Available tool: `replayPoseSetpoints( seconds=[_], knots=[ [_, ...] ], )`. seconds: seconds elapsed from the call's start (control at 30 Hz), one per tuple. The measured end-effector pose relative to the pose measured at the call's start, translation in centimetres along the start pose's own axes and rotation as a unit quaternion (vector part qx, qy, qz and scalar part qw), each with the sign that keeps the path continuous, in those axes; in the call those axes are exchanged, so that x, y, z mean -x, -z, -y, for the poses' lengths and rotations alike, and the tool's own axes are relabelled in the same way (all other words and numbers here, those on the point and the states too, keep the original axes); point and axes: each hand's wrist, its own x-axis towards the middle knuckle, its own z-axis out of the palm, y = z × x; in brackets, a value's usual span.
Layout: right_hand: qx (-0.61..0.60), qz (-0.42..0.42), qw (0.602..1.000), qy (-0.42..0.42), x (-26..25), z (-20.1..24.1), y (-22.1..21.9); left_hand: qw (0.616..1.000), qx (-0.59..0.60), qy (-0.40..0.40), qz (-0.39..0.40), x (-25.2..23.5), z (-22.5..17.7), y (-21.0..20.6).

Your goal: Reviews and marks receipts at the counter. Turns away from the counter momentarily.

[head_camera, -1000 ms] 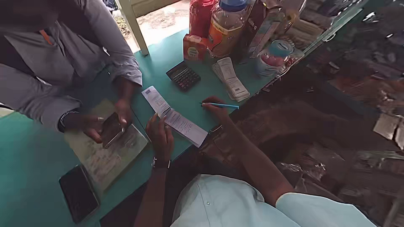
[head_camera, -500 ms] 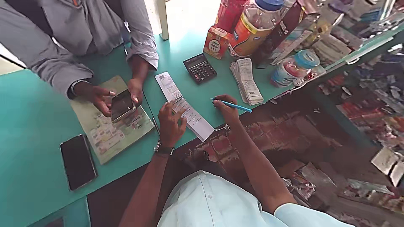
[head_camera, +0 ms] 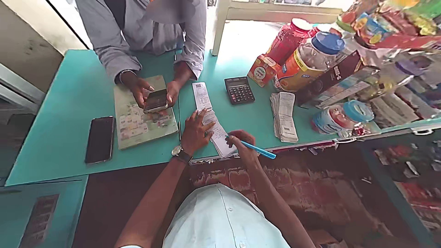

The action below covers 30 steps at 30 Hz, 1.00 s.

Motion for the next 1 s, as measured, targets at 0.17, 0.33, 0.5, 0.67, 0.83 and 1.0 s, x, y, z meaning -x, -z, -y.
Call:
replayPoseSetpoints(
  seconds=[0.17,0.33,0.5,0.67,0.83,1.0],
  knots=[
    [-0.342,0.024,0.93,-0.134,-3.7,5.9,-2.1,1.0,0.011,0.003,-0.019,-0.1,-0.3,1.3],
    [-0.337,0.163,0.916,-0.143,-7.8,9.6,-7.1,0.997,0.03,-0.016,-0.074,0.0,-0.8,1.4],
    [-0.28,0.195,0.94,-0.013,-8.0,10.4,-10.8,0.998,0.01,0.016,-0.067,0.4,-1.2,2.1],
    [-0.14,0.269,0.943,0.136,-6.1,9.0,-7.3,0.993,0.076,0.028,-0.086,0.1,-0.6,1.1],
    [-0.056,0.061,0.996,0.032,-5.8,1.4,-2.6,1.0,0.02,-0.004,-0.021,-0.2,-0.8,1.8],
    [0.035,-0.018,0.998,0.04,-5.3,-1.6,1.3,1.0,0.004,0.0,-0.008,-0.2,-0.5,1.5]
  ],
)
